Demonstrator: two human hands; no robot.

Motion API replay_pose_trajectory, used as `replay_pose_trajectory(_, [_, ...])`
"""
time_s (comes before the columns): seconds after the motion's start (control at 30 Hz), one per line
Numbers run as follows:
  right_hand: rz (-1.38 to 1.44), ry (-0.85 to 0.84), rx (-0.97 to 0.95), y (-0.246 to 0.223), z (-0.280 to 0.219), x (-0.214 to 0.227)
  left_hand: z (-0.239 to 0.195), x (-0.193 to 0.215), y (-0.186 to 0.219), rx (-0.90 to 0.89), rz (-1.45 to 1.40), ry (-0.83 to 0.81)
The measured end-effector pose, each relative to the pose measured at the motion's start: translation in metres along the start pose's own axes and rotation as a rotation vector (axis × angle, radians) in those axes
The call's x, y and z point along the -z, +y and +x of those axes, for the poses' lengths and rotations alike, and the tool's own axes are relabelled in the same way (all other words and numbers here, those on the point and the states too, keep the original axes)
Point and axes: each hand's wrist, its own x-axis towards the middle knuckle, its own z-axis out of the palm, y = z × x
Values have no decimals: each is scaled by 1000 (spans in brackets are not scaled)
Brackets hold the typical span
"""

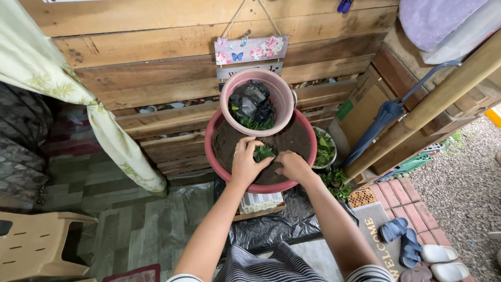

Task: The person plants small green seedlings into a large red pot filled with soil. They use their hands to position the seedlings and then scoop soil from a pink bucket to cover the roots, patting the soil down around each plant.

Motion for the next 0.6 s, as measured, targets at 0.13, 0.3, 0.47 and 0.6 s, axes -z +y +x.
replay_pose_trajectory(0.13, [-21,76,11,23,6,-18,-1,-16,-17,-4,-27,76])
replay_pose_trajectory(0.3, [201,228,-55,0,2,32,1,-16,-21,40,-136,126])
replay_pose_trajectory(0.47, [209,291,102,-37,10,54,-1,-22,-28,48,-142,121])
replay_pose_trajectory(0.6, [328,235,-63,-51,12,51,-1,-16,-22,102,-149,80])
